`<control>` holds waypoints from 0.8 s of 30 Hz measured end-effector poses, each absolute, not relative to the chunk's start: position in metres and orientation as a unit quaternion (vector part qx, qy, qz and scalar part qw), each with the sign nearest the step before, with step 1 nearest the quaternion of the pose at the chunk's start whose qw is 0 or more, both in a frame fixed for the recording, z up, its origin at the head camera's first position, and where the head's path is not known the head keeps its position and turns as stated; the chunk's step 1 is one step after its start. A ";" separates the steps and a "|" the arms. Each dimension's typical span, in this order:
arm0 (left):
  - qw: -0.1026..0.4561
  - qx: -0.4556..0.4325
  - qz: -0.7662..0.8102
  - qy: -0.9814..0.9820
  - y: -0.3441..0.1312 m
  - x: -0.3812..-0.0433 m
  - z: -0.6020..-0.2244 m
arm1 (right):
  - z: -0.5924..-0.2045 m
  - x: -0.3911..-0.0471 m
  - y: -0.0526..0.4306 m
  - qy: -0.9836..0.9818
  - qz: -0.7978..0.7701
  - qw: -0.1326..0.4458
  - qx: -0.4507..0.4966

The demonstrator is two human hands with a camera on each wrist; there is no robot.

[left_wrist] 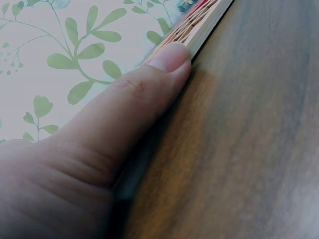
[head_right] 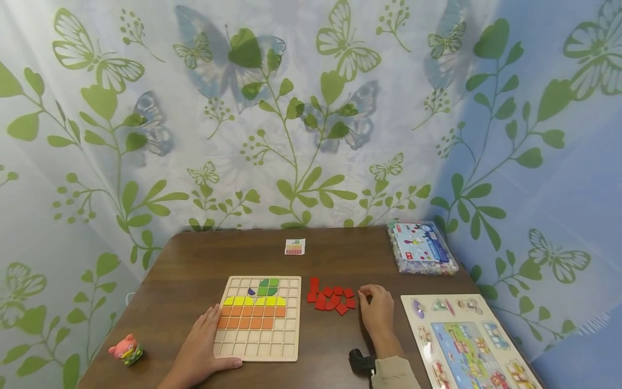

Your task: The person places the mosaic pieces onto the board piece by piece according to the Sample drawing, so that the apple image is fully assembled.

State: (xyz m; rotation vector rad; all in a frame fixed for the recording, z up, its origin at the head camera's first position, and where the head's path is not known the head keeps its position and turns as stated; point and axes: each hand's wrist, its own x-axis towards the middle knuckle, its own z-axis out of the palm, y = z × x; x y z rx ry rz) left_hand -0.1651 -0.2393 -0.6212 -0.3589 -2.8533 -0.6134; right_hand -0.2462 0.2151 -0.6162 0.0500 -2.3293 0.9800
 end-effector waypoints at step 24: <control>0.129 -0.132 -0.213 -0.960 -0.240 -0.165 -0.626 | -0.598 -0.223 0.137 -0.844 0.464 0.257 0.078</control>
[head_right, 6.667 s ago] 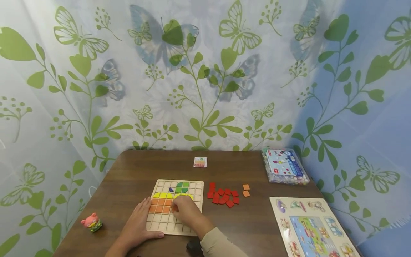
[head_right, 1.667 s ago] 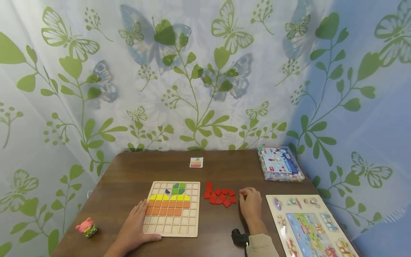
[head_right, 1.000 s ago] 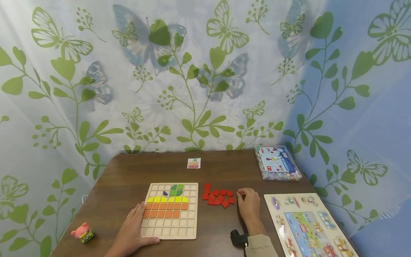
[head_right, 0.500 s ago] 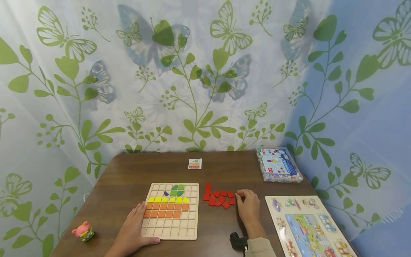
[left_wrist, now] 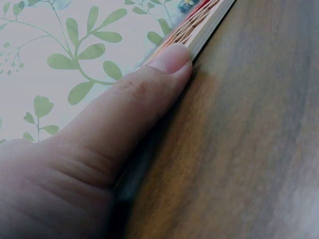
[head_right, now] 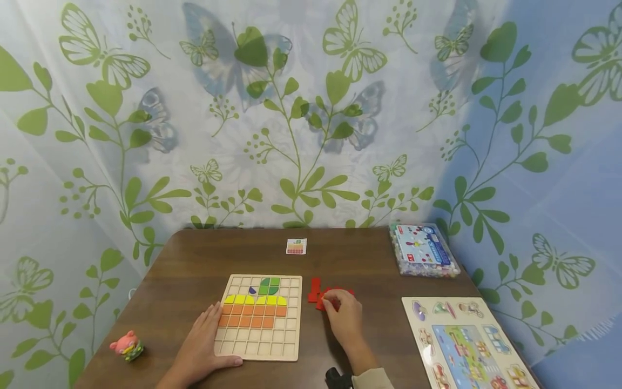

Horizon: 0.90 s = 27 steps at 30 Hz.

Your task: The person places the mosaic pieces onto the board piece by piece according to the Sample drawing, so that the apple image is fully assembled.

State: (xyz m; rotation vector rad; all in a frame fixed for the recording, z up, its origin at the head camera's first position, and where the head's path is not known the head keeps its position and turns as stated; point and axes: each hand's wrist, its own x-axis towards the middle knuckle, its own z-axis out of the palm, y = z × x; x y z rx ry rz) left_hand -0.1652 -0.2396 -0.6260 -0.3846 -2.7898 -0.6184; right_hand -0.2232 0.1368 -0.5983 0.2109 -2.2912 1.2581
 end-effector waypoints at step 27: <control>0.119 -0.135 -0.210 -0.961 -0.241 -0.166 -0.625 | -0.594 -0.205 0.051 -0.879 0.399 0.102 0.238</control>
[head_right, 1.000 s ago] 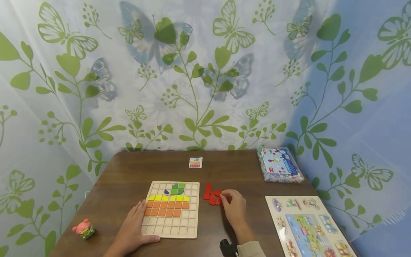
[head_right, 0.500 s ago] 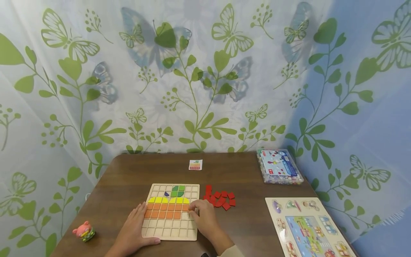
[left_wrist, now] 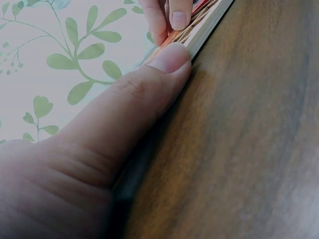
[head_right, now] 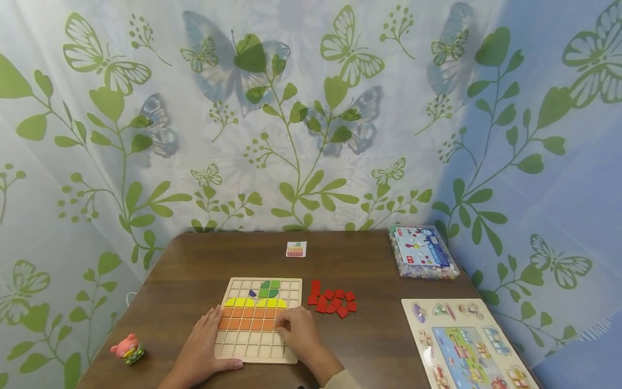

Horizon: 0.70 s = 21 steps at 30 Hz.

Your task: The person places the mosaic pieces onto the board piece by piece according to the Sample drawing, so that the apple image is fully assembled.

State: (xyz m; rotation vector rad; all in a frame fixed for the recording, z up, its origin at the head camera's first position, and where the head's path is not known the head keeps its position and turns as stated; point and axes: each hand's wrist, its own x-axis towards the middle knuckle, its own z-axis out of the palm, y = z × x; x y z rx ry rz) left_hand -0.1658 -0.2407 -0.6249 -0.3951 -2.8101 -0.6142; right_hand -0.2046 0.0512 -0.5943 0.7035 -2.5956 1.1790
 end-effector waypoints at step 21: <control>0.096 -0.126 -0.209 -0.965 -0.240 -0.166 -0.622 | -0.590 -0.220 0.074 -0.845 0.469 0.201 0.157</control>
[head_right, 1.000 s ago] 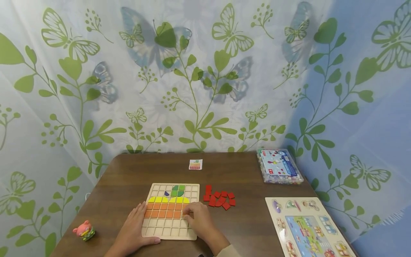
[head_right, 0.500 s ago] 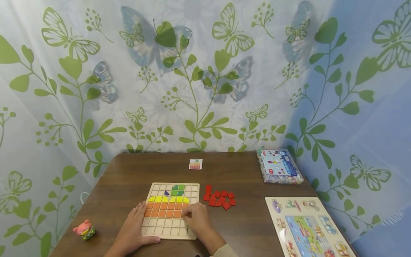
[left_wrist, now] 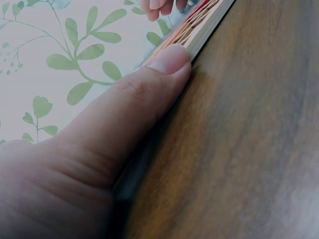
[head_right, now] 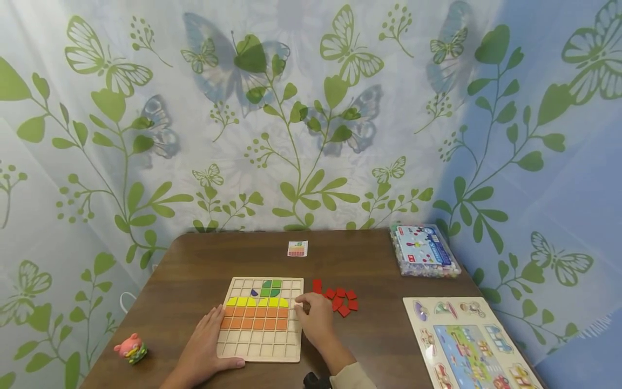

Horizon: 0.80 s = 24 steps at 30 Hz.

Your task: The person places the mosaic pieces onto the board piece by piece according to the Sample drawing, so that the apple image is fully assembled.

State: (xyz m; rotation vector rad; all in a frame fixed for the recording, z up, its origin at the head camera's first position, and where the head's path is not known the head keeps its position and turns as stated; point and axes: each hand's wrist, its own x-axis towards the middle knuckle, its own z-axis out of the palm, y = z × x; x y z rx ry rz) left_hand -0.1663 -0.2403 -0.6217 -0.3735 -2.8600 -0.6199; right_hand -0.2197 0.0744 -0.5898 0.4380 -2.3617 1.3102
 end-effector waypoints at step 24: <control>0.105 -0.124 -0.217 -0.962 -0.240 -0.166 -0.627 | -0.580 -0.301 0.091 -0.964 0.246 0.091 0.046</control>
